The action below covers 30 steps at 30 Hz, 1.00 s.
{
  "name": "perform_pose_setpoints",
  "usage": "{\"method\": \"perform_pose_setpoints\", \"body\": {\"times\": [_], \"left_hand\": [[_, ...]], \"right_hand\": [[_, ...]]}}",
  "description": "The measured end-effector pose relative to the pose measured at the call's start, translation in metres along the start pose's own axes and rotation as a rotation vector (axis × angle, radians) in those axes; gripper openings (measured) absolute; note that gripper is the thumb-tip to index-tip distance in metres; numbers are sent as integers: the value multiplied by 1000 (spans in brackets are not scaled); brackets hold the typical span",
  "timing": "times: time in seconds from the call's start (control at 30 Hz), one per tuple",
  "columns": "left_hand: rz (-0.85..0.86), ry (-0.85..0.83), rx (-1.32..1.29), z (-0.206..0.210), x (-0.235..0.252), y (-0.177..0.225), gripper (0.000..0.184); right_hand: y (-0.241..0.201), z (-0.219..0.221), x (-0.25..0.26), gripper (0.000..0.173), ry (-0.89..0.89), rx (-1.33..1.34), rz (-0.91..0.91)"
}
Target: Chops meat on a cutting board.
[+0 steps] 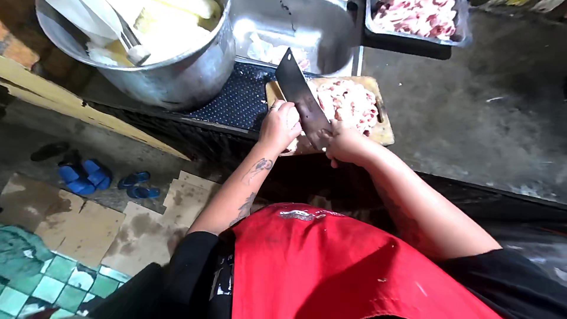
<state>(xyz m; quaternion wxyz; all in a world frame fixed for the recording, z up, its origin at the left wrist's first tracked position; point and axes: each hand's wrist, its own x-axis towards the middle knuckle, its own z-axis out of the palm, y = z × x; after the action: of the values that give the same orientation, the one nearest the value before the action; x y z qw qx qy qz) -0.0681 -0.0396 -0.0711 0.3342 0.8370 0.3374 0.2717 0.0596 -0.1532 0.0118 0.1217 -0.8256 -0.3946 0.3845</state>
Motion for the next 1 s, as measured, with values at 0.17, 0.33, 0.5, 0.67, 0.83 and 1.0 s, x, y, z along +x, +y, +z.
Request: {"method": "perform_pose_setpoints", "body": {"times": [0.17,0.33,0.5,0.67,0.83,1.0], "left_hand": [[-22,-43,-9,-2,2,0,50],[-72,47,-56,2,4,0,49],[-46,73,-91,6,4,-6,49],[-68,12,-51,1,8,-2,52],[-96,-3,43,-5,1,8,62],[-274,-164,189,-19,-20,35,66]], "right_hand": [[-35,-1,42,35,57,-70,-84],[-17,2,28,32,44,-83,-99],[-5,9,20,31,65,-115,-44],[-52,-3,70,28,119,-93,-159],[-25,-3,50,36,84,-65,-127],[17,-8,25,35,104,-64,-52]]}}
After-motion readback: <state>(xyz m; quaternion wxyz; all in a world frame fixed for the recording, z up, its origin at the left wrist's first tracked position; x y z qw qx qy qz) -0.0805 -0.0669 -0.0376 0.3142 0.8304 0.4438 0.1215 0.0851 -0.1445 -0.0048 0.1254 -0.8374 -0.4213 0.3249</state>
